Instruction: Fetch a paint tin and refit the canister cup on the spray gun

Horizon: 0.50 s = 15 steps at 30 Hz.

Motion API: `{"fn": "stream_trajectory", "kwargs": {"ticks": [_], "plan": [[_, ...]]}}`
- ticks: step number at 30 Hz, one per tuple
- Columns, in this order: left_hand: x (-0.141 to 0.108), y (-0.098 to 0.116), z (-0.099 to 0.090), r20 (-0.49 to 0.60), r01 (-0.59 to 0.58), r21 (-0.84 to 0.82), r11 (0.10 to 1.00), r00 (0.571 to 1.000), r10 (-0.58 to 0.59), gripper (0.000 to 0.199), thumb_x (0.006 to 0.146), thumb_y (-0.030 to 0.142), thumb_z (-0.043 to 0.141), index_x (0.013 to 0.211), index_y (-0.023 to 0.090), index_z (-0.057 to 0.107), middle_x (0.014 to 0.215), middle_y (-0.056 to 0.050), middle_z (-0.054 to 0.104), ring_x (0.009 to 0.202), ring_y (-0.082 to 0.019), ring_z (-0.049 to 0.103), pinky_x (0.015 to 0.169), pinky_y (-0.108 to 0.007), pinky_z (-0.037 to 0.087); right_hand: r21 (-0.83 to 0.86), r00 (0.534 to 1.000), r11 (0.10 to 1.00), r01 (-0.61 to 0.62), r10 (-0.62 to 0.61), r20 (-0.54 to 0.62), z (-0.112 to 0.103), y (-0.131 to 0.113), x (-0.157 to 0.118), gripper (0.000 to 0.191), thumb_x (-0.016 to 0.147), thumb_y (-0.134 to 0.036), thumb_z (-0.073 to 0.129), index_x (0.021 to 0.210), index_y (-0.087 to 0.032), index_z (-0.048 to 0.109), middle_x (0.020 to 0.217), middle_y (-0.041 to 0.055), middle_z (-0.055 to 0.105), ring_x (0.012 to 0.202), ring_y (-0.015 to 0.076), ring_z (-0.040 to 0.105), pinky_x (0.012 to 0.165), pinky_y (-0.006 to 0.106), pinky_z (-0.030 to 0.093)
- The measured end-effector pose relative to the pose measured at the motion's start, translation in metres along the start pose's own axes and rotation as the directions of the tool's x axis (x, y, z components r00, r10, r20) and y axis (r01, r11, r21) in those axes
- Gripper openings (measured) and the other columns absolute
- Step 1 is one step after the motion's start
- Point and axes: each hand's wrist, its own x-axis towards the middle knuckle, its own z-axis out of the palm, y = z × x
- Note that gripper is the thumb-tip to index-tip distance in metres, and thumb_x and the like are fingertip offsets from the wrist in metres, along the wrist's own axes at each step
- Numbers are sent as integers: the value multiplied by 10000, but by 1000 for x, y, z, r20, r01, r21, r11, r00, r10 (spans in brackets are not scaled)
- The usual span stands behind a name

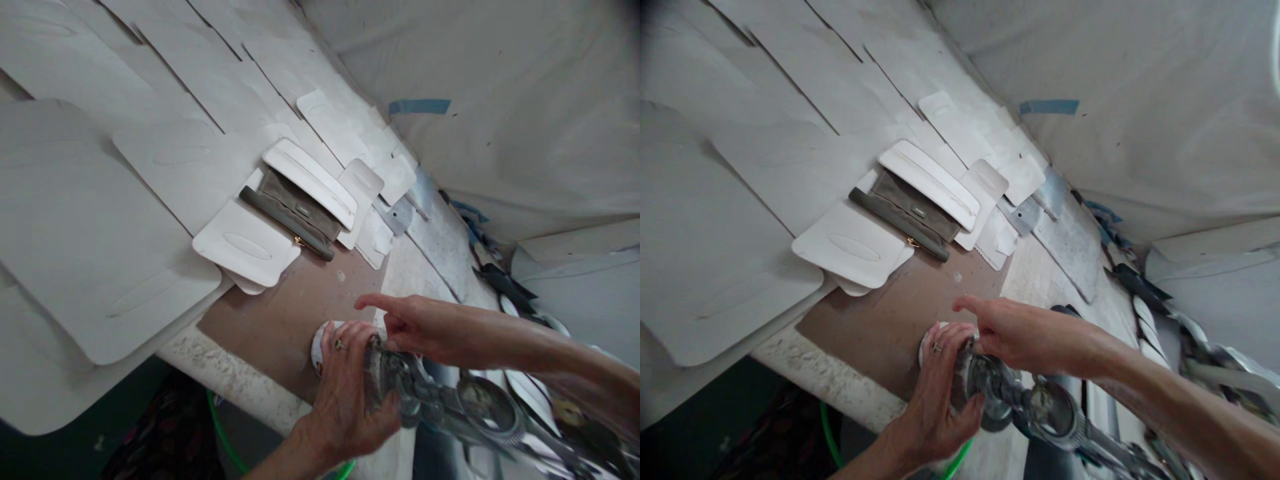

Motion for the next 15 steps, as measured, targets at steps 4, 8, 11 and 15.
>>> {"fn": "stream_trajectory", "kwargs": {"ticks": [4,8,11,15], "plan": [[0,4,-2,-31,41,-31,999,999,-42,520,854,376,491,1284,203,254,1201,-158,550,1158,-333,529,1022,-685,248,-69,997,996,-64,61,-53,0,3,5,507,818,-223,549,1308,-169,433,640,-34,575,572,134,498,563,253,334],[-2,2,-4,-3,74,-68,995,997,-74,563,838,376,522,1290,211,231,1221,-152,537,1185,-323,512,1051,-685,203,213,986,965,-156,164,-24,-3,14,-1,306,790,-342,623,1023,-169,525,626,-45,550,566,116,506,541,226,346],[-3,-3,-3,16,65,-61,996,998,-64,563,852,438,519,1287,208,246,1249,-156,526,1213,-325,492,1068,-668,196,368,973,902,-225,189,132,-4,20,-9,292,741,-400,677,796,-150,537,608,-55,450,580,94,401,528,219,287],[-4,-4,-1,27,72,-57,996,997,-70,565,859,455,512,1295,189,270,1259,-156,522,1223,-316,480,1089,-633,188,306,965,924,-231,177,193,-2,20,-12,257,693,-379,690,710,-145,583,620,-27,482,619,121,416,561,239,304]]}}
